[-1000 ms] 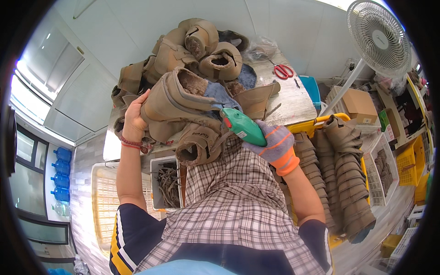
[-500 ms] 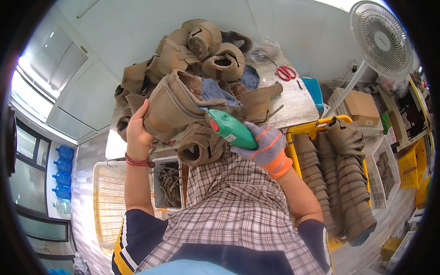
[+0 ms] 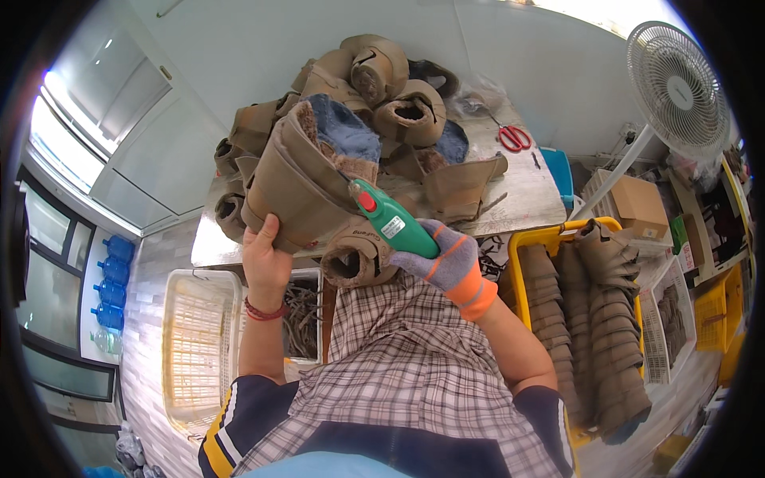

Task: The person repeatedly picks up beige shoe uppers from a pile on a table and uses a green handheld rotary tool to trim the edges. After trimming each upper, the person places it into a yellow bin. The process continues with multiple shoe uppers throughout the clip.

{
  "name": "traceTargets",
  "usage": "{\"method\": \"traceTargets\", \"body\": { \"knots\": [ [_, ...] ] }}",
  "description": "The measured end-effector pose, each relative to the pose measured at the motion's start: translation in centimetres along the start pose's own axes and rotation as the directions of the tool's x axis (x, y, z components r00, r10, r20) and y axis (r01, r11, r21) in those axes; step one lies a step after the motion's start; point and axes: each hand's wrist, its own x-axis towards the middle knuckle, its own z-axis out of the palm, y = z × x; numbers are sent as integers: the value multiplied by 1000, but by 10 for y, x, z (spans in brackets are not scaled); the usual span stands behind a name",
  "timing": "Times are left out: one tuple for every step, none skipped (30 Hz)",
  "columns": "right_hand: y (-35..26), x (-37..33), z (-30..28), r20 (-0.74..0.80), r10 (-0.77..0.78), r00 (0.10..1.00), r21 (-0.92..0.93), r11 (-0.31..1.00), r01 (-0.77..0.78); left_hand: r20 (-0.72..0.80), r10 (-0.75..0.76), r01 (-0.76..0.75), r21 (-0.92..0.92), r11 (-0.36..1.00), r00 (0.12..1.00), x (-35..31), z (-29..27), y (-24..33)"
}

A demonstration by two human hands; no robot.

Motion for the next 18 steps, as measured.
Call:
{"method": "traceTargets", "body": {
  "knots": [
    [0,2,1,3,7,1000,11,1000,-7,16,5,-6,40,999,1000,-2,-5,-4],
    [0,4,2,6,15,1000,23,1000,-15,8,24,-25,74,997,1000,-4,-9,-8],
    [-1,6,4,0,21,1000,27,999,-21,-2,44,-43,109,993,999,-7,-15,-13],
    [-3,8,6,-7,28,1000,31,999,-28,-11,64,-61,144,988,998,-9,-20,-17],
    [-5,9,8,-14,35,999,36,999,-35,-16,80,-76,186,980,997,-11,-25,-21],
    [-3,10,8,-23,28,999,36,999,-28,-18,97,-90,226,970,995,-12,-27,-24],
    [1,12,9,-33,22,999,36,999,-21,-20,114,-104,266,958,993,-12,-29,-26],
    [3,12,9,-42,15,999,36,999,-13,-12,113,-104,292,951,994,-13,-30,-27],
    [3,12,9,-36,11,999,29,1000,-10,-6,109,-102,317,943,994,-15,-30,-28],
    [2,12,10,-30,8,1000,22,1000,-7,-1,106,-99,342,934,994,-17,-30,-29],
    [2,12,10,-24,4,1000,15,1000,-4,8,126,-118,401,908,992,-18,-30,-30],
    [2,12,11,-26,20,999,30,999,-19,19,142,-135,458,879,990,-18,-29,-31],
    [4,11,11,-28,36,999,44,998,-35,32,158,-152,513,845,987,-19,-29,-31],
    [4,11,12,-30,52,998,59,997,-50,45,146,-143,604,784,988,-20,-31,-31],
    [4,11,11,-33,66,997,62,996,-64,56,131,-134,688,713,990,-22,-32,-30],
    [4,11,10,-36,80,996,64,995,-78,66,116,-125,764,634,991,-22,-32,-30],
    [3,11,9,-40,94,995,67,994,-92,110,129,-164,809,564,986,-23,-31,-29],
    [2,12,9,-39,113,993,65,992,-110,154,136,-201,848,490,979,-23,-29,-27]
  ]
}}
